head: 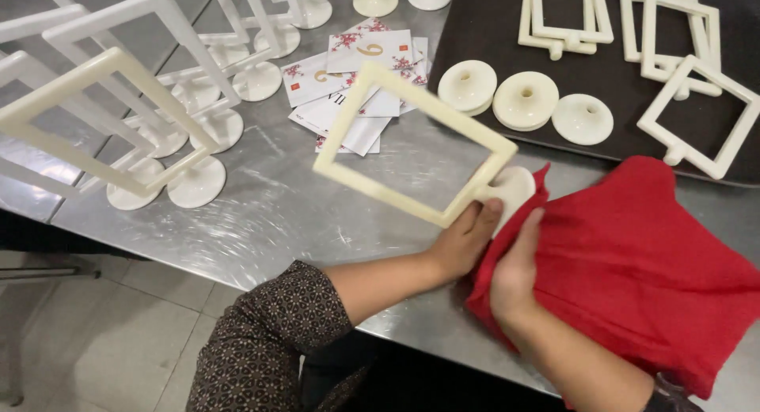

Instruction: The person assembles white plastic candle holders by attaching circular bases to square frames. They repeatedly pick up a frame and a base, connect the two parts, and then wipe the assembled unit with a red cloth. The finished items are placed on a metal table alongside other completed holders.

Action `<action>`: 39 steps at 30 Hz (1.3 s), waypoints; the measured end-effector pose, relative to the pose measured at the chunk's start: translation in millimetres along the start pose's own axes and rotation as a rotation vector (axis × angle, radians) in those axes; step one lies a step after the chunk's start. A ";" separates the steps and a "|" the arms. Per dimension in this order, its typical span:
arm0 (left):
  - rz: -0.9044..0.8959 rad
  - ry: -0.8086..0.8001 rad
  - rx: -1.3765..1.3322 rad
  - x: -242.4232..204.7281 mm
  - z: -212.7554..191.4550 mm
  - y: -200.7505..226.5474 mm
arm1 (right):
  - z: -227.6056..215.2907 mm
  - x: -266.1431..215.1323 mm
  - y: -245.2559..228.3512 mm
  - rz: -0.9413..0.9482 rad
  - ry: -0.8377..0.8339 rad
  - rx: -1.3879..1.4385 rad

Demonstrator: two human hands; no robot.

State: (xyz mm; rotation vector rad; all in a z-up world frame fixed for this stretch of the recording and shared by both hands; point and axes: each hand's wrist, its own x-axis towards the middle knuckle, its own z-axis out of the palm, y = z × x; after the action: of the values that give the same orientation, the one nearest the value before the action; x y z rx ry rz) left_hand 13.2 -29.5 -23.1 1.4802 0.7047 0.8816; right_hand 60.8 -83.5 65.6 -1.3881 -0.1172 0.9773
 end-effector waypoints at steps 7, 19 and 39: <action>0.184 0.293 0.190 0.7 -37.9 60.4 | -51.3 58.8 66.5 -0.681 -0.332 -0.532; 0.147 0.608 0.751 -65.7 -202.4 39.8 | -56.9 70.2 10.4 -0.688 -0.876 -0.843; -0.452 0.412 1.306 -109.6 -231.9 38.3 | -61.1 73.1 12.4 -0.819 -0.973 -1.080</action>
State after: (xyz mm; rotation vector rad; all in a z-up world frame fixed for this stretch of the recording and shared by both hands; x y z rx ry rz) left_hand -243.5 -2.4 1.1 2.0883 2.0824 0.2988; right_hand 136.5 -85.5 6.5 -1.3992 -2.0060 0.7773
